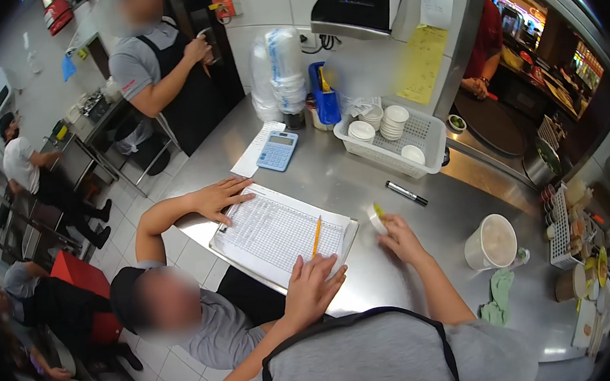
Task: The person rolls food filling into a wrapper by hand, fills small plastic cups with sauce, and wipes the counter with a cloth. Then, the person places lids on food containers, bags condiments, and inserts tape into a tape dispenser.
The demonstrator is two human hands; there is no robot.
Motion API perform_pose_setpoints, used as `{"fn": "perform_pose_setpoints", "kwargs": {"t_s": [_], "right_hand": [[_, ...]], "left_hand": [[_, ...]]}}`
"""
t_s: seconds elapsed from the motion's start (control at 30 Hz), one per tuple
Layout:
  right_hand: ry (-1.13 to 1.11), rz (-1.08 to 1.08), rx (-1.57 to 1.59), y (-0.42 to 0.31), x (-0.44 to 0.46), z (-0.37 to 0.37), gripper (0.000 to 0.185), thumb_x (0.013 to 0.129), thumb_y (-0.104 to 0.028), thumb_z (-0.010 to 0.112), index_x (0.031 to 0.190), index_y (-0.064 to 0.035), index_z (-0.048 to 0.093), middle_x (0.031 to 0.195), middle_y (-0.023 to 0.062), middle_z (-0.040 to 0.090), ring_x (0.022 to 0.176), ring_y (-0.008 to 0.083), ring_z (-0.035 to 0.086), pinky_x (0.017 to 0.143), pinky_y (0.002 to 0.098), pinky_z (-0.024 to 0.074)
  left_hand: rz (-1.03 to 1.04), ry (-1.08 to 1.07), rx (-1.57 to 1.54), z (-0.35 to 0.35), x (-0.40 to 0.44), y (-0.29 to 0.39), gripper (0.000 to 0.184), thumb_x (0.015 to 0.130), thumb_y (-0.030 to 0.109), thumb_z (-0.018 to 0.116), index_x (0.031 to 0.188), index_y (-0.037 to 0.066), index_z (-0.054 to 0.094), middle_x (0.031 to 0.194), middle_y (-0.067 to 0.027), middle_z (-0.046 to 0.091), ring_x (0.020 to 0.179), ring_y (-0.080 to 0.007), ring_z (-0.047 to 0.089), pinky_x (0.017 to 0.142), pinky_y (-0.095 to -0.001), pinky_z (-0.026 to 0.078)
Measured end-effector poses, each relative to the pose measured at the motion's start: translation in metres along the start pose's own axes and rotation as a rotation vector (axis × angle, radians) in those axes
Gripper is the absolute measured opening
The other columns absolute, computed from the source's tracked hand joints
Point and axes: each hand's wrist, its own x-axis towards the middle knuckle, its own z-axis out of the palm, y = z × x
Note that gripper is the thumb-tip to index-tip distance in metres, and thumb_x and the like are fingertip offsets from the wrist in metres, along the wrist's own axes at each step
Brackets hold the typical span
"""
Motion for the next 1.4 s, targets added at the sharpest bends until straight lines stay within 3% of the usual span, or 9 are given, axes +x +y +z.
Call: {"fn": "perform_pose_setpoints", "kwargs": {"t_s": [0.2,0.4,0.53,0.8,0.9,0.97,1.07,1.2,1.4], "right_hand": [[-1.04,-0.131,0.385,-0.127,-0.009,-0.058,0.029,0.084,-0.022,0.063,0.104,-0.0027,0.056,0.103,0.0095,0.053,0.097,0.023,0.053,0.081,0.0305,0.0437],[-0.659,0.008,0.832,-0.144,-0.038,-0.007,0.066,0.074,-0.012,0.072,0.13,-0.0093,0.036,0.123,0.0048,0.043,0.115,0.0198,0.045,0.096,0.0386,0.0372],[-0.918,0.077,0.767,-0.13,-0.025,0.006,0.067,0.074,-0.012,0.072,0.131,-0.0097,0.036,0.125,0.0053,0.042,0.115,0.0209,0.046,0.097,0.0403,0.0368],[-1.183,-0.107,0.562,-0.154,-0.027,0.041,0.058,0.077,-0.016,0.07,0.127,-0.0081,0.042,0.121,0.0073,0.047,0.109,0.0205,0.051,0.091,0.0351,0.0416],[-1.217,-0.163,0.506,-0.158,-0.036,0.044,0.055,0.078,-0.018,0.07,0.126,-0.0079,0.044,0.122,0.0082,0.048,0.108,0.0208,0.052,0.09,0.0367,0.0419],[-1.174,-0.119,0.497,-0.156,-0.044,0.04,0.054,0.078,-0.02,0.069,0.125,-0.0074,0.045,0.122,0.0088,0.048,0.107,0.0212,0.053,0.09,0.0375,0.0421],[-1.178,-0.151,0.418,-0.148,-0.053,0.026,0.052,0.078,-0.024,0.07,0.123,-0.0086,0.048,0.122,0.0097,0.049,0.104,0.0221,0.053,0.09,0.0376,0.0423],[-1.157,-0.137,0.411,-0.131,-0.076,0.002,0.045,0.08,-0.028,0.068,0.117,-0.0087,0.053,0.114,0.0101,0.052,0.101,0.022,0.054,0.086,0.0339,0.0439],[-1.113,0.063,0.439,-0.096,-0.113,-0.007,0.043,0.081,-0.026,0.067,0.115,-0.005,0.053,0.107,0.0097,0.056,0.097,0.0174,0.056,0.081,0.0296,0.045]], "left_hand": [[-0.127,-0.261,0.047,-0.019,0.019,0.031,0.038,0.083,0.031,0.058,0.119,0.02,0.052,0.113,-0.0045,0.056,0.11,-0.0244,0.049,0.098,-0.0556,0.028],[-0.313,-0.069,-0.124,-0.106,-0.046,0.032,0.018,0.08,0.011,0.06,0.095,0.0,0.058,0.098,-0.0147,0.062,0.076,-0.0238,0.063,0.071,-0.0308,0.049],[-0.612,0.909,-0.515,-0.151,-0.164,0.01,0.022,0.087,0.022,0.059,0.104,0.008,0.054,0.083,-0.0062,0.064,0.055,-0.008,0.058,0.042,-0.0187,0.044],[-0.415,2.57,-0.105,-0.174,-0.513,0.026,0.024,0.086,0.021,0.062,0.092,0.003,0.048,0.074,-0.0098,0.058,0.057,-0.0185,0.058,0.052,-0.0303,0.054],[-0.66,2.739,-0.425,-0.139,-0.659,0.026,0.12,0.065,0.039,0.08,0.139,0.005,-0.009,0.136,-0.0237,0.029,0.111,-0.0435,0.048,0.085,-0.0492,0.05],[-1.081,2.834,-0.255,-0.099,-0.653,0.036,0.121,0.062,0.05,0.078,0.137,0.004,-0.005,0.138,-0.0221,0.027,0.116,-0.0396,0.043,0.09,-0.0493,0.047],[-1.346,2.583,-0.39,-0.023,-0.636,-0.007,0.084,0.065,0.054,0.074,0.125,0.006,0.04,0.126,-0.0189,0.042,0.105,-0.0336,0.049,0.087,-0.0528,0.042],[-2.171,1.431,-0.557,0.111,-0.54,-0.099,0.095,0.071,0.051,0.069,0.139,0.005,0.023,0.141,-0.0148,0.028,0.116,-0.0366,0.041,0.071,-0.0483,0.054],[-0.913,-0.331,-0.027,0.135,-0.255,-0.115,0.057,0.077,0.033,0.065,0.122,0.002,0.049,0.109,-0.0194,0.059,0.102,-0.0319,0.057,0.085,-0.0391,0.045]]}}
